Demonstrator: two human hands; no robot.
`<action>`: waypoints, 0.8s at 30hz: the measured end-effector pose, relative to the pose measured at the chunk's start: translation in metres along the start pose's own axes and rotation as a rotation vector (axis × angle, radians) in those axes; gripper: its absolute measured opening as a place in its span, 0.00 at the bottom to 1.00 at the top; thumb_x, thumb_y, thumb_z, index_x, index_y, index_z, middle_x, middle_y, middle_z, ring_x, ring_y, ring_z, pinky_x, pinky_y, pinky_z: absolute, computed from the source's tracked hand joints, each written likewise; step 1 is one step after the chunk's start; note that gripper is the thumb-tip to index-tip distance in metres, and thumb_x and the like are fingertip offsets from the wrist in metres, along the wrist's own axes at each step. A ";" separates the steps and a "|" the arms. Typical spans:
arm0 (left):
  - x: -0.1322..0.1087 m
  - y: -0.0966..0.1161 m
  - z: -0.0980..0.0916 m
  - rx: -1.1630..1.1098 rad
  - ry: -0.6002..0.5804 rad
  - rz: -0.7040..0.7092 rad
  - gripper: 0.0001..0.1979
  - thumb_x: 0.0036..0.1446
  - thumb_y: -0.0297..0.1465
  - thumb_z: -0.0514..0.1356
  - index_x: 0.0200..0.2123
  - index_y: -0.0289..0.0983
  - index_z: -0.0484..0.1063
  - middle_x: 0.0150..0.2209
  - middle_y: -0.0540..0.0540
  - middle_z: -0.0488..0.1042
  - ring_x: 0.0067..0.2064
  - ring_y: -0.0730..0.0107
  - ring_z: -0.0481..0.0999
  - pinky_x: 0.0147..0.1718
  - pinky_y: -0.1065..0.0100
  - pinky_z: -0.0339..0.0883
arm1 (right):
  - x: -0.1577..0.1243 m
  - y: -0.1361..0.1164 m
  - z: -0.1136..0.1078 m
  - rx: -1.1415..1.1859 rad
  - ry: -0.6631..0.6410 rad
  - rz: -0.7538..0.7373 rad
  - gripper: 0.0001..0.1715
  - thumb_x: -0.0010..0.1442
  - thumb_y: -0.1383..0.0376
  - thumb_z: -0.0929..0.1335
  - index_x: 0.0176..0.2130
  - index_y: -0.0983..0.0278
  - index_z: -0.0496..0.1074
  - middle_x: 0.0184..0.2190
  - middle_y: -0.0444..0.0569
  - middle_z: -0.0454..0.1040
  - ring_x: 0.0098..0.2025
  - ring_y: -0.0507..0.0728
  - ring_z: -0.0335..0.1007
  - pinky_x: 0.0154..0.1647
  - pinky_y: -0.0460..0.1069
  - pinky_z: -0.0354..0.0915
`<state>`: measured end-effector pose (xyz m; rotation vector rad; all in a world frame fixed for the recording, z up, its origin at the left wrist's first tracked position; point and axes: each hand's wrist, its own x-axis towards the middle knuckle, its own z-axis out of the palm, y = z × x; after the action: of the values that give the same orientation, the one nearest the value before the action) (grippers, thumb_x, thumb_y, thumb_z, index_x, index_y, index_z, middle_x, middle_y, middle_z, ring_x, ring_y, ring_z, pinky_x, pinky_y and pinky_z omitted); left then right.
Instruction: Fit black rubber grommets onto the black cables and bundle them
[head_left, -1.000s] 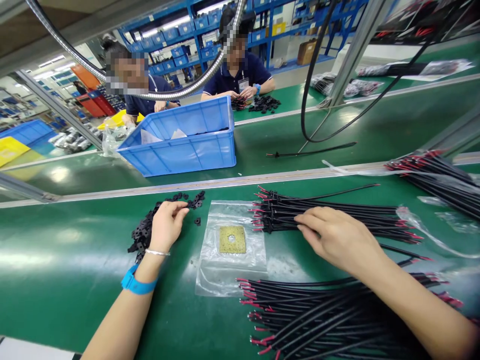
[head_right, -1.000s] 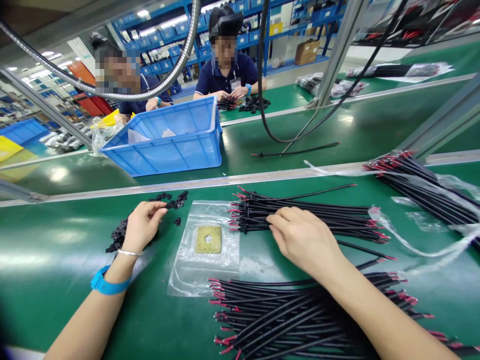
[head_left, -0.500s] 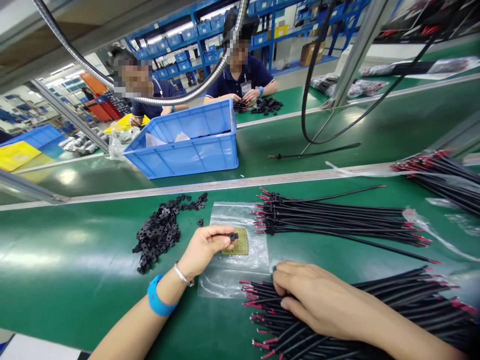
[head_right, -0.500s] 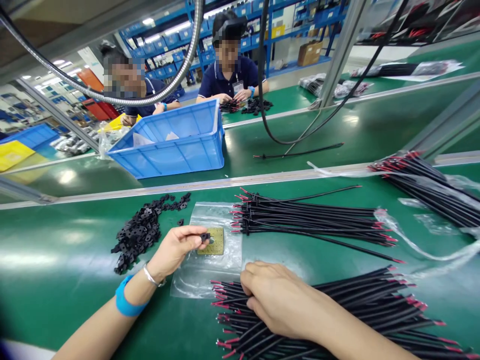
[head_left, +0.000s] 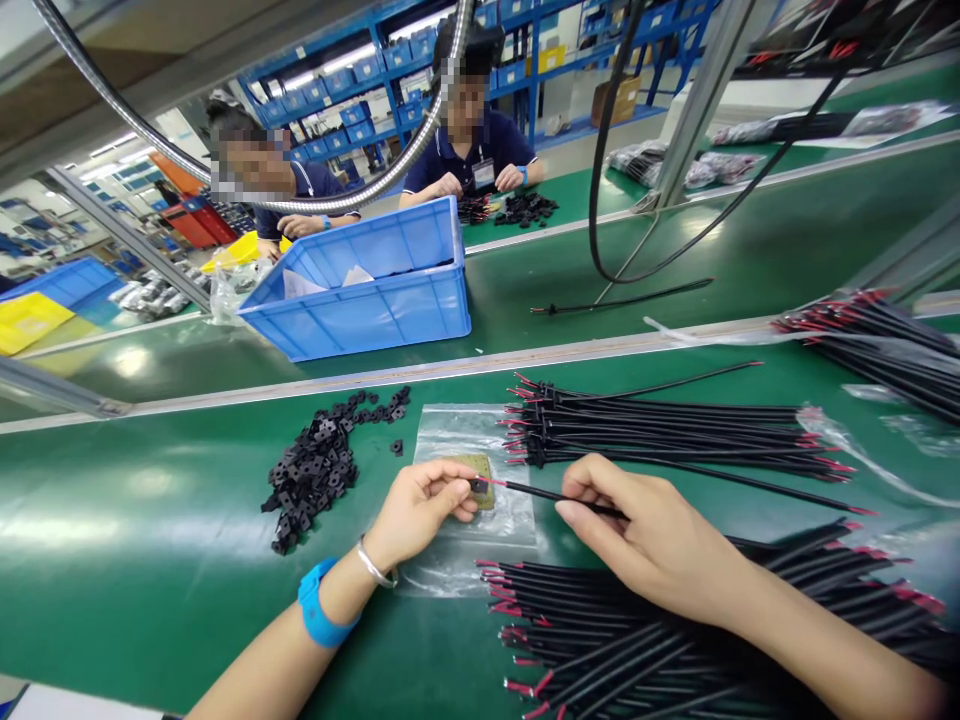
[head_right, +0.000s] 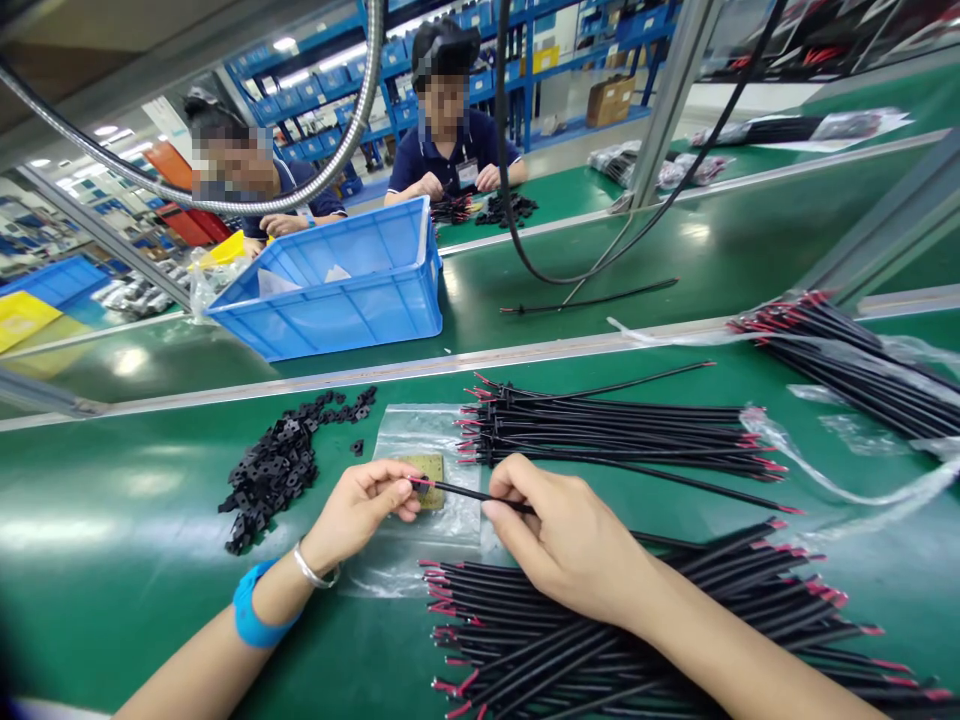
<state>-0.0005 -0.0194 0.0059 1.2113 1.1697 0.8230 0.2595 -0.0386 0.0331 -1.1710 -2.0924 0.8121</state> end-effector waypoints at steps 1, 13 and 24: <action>0.000 0.000 -0.001 -0.002 -0.015 -0.008 0.15 0.52 0.38 0.67 0.39 0.32 0.77 0.26 0.45 0.78 0.26 0.70 0.77 0.30 0.67 0.73 | 0.000 0.001 0.001 0.006 0.017 0.004 0.06 0.65 0.62 0.61 0.35 0.59 0.60 0.23 0.38 0.63 0.20 0.49 0.58 0.22 0.45 0.56; 0.000 -0.005 0.005 1.218 -0.023 0.707 0.09 0.60 0.30 0.57 0.37 0.40 0.78 0.36 0.43 0.75 0.38 0.61 0.71 0.37 0.61 0.65 | 0.001 0.006 0.009 0.014 0.055 -0.003 0.06 0.65 0.62 0.61 0.35 0.60 0.62 0.24 0.40 0.65 0.20 0.49 0.59 0.21 0.45 0.58; -0.004 0.006 0.017 -0.074 0.028 0.069 0.09 0.60 0.34 0.58 0.29 0.38 0.63 0.42 0.42 0.79 0.37 0.66 0.78 0.36 0.65 0.70 | -0.002 0.006 0.013 -0.121 0.173 -0.229 0.06 0.64 0.66 0.63 0.36 0.62 0.70 0.25 0.43 0.71 0.23 0.50 0.63 0.24 0.46 0.58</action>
<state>0.0155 -0.0265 0.0119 1.1879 1.1163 0.9297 0.2533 -0.0405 0.0202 -1.0004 -2.1058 0.4677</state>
